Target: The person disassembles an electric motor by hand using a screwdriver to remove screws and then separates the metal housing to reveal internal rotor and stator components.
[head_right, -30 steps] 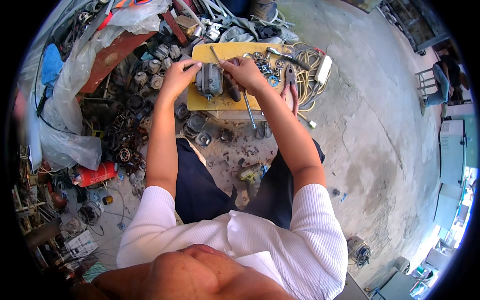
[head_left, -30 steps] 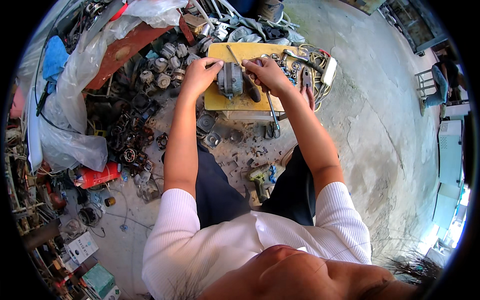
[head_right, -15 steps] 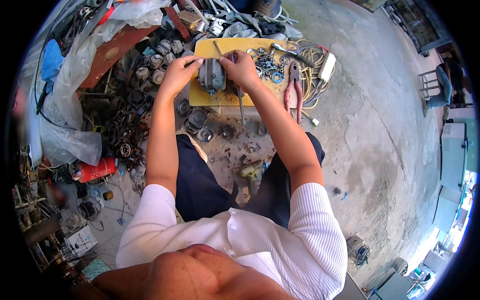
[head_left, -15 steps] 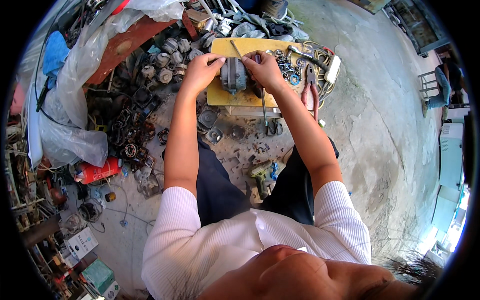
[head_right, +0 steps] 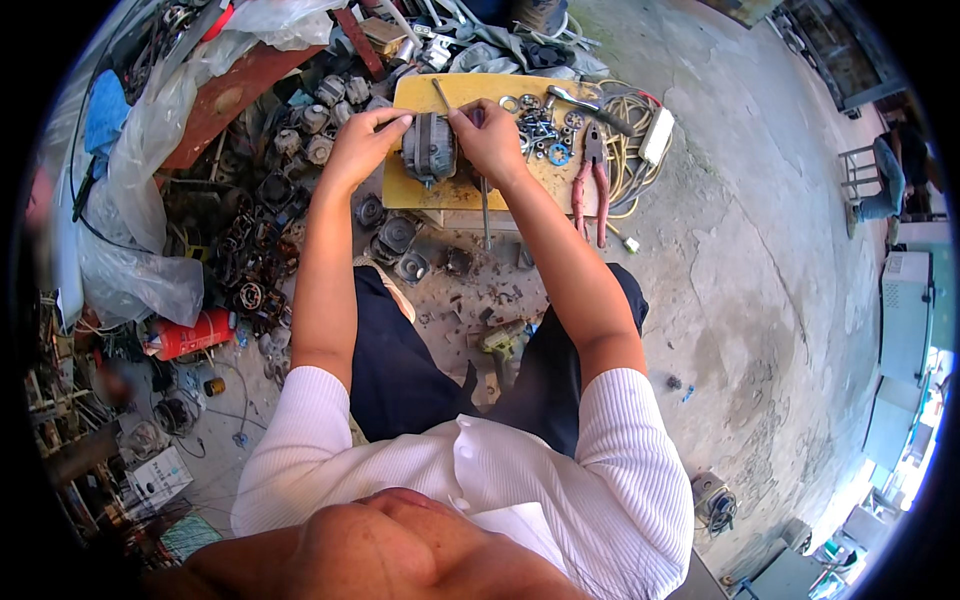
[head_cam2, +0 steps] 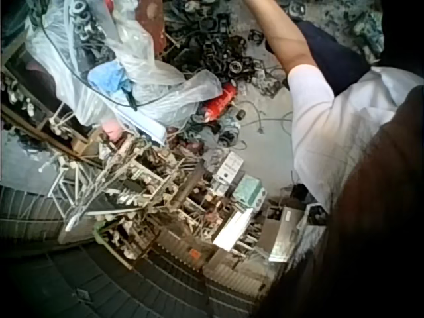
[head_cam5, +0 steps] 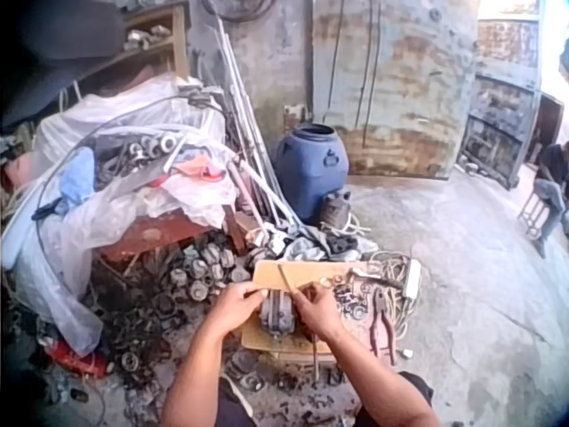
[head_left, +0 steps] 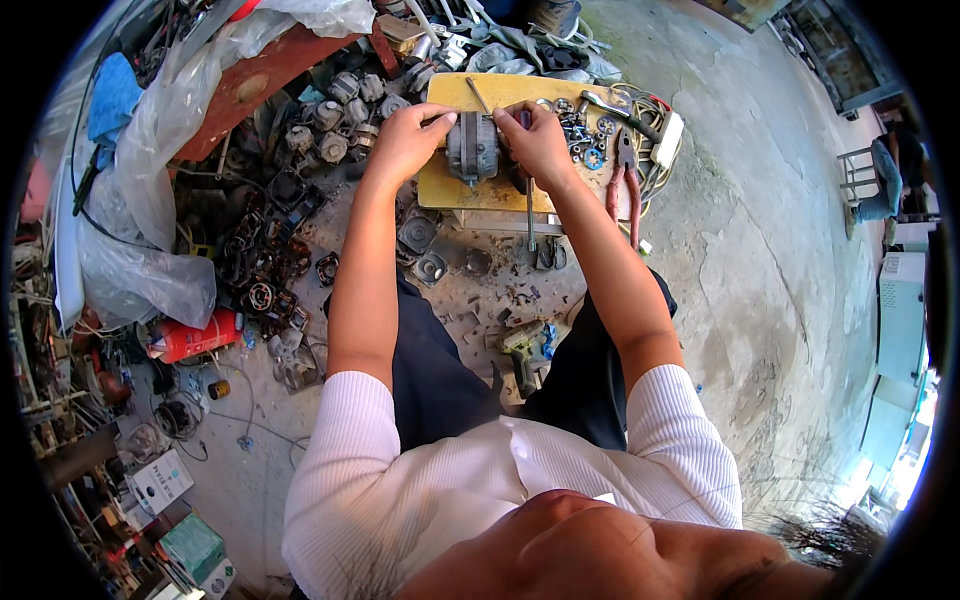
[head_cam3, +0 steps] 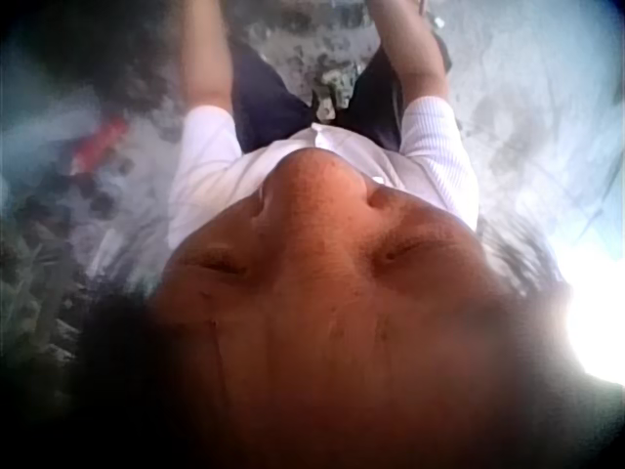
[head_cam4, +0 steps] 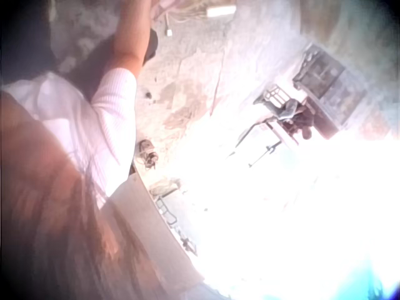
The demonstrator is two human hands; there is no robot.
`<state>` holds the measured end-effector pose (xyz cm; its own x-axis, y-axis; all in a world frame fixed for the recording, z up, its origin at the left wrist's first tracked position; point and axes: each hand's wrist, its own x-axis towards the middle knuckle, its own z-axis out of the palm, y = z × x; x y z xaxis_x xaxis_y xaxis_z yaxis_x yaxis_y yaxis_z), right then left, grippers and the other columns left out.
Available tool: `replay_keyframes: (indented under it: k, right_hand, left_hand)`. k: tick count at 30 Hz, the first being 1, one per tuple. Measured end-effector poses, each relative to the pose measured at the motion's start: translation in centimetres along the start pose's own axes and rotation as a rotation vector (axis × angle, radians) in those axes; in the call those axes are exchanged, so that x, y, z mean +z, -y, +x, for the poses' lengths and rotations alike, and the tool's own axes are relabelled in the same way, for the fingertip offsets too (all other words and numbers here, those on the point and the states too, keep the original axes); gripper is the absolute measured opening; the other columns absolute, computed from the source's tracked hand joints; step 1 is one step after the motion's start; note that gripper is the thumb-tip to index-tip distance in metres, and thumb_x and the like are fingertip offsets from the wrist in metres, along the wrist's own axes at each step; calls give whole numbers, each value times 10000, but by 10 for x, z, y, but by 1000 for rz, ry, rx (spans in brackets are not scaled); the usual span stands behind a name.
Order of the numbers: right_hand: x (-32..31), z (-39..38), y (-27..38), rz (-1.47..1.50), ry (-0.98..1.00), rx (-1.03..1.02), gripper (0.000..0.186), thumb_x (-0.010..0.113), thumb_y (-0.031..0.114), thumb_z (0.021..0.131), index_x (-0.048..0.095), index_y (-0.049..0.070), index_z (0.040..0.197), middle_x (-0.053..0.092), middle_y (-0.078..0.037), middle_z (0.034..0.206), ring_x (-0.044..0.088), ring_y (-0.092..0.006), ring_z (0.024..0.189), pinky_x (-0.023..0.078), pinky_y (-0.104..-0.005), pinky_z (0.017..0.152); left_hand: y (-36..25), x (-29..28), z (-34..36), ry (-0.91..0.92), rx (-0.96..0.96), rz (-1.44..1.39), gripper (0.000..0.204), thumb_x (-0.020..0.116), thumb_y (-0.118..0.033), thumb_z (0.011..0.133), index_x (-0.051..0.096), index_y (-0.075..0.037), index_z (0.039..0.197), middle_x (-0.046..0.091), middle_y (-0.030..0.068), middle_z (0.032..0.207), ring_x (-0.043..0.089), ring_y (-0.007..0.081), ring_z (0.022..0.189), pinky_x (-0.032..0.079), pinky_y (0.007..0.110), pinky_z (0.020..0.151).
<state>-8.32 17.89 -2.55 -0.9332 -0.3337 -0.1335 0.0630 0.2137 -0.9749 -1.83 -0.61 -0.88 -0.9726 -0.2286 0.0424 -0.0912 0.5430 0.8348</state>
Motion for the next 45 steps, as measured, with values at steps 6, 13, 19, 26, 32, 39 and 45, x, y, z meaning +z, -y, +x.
replay_keyframes:
  k: [6,13,19,26,32,39,45]
  right_hand:
    - [0,11,-7,-78,1,-56,299,689,283,858,658,-13,880,624,-58,674,571,-134,565,472,-298,536]
    - [3,11,-12,-45,-13,-57,266,689,256,858,655,1,926,652,-72,728,591,-136,618,491,-300,598]
    - [3,5,-8,-6,-37,-17,249,657,229,878,610,-4,956,658,-78,751,603,-134,617,494,-299,576]
    - [-13,11,-14,-172,-52,-83,220,647,194,881,611,-10,956,662,-83,759,616,-149,607,489,-308,536]
    - [-47,21,-15,-175,-130,-95,237,664,222,874,640,-4,938,626,-52,721,562,-128,580,435,-281,487]
    - [-87,22,-21,-434,-247,-64,328,664,305,866,610,-8,946,617,-81,694,588,-179,593,448,-311,447]
    - [-129,27,-14,775,171,243,252,541,280,969,547,28,962,591,-135,888,608,-291,786,535,-424,744]
  left_hand:
    - [5,2,1,-12,18,-51,304,622,-233,893,676,-13,1095,699,140,1029,666,229,937,490,339,828]
    - [5,2,1,5,24,-33,294,623,-232,894,682,-16,1084,707,132,1000,672,229,917,494,338,819]
    - [4,2,2,4,19,-17,289,629,-235,887,690,-22,1073,708,140,991,674,236,914,495,337,818]
    - [3,2,3,2,9,17,290,636,-233,889,690,-18,1076,707,117,999,659,196,927,481,315,834]
    - [2,2,0,-9,-3,28,297,639,-242,895,687,-16,1081,706,105,1005,650,170,933,473,312,837]
    - [1,0,-2,-39,29,-35,330,610,-278,929,671,-7,1107,700,92,1021,631,142,940,461,290,845]
    - [-7,-13,-12,35,85,-54,444,681,-341,874,630,-44,1201,654,96,1151,583,190,1111,423,315,960]
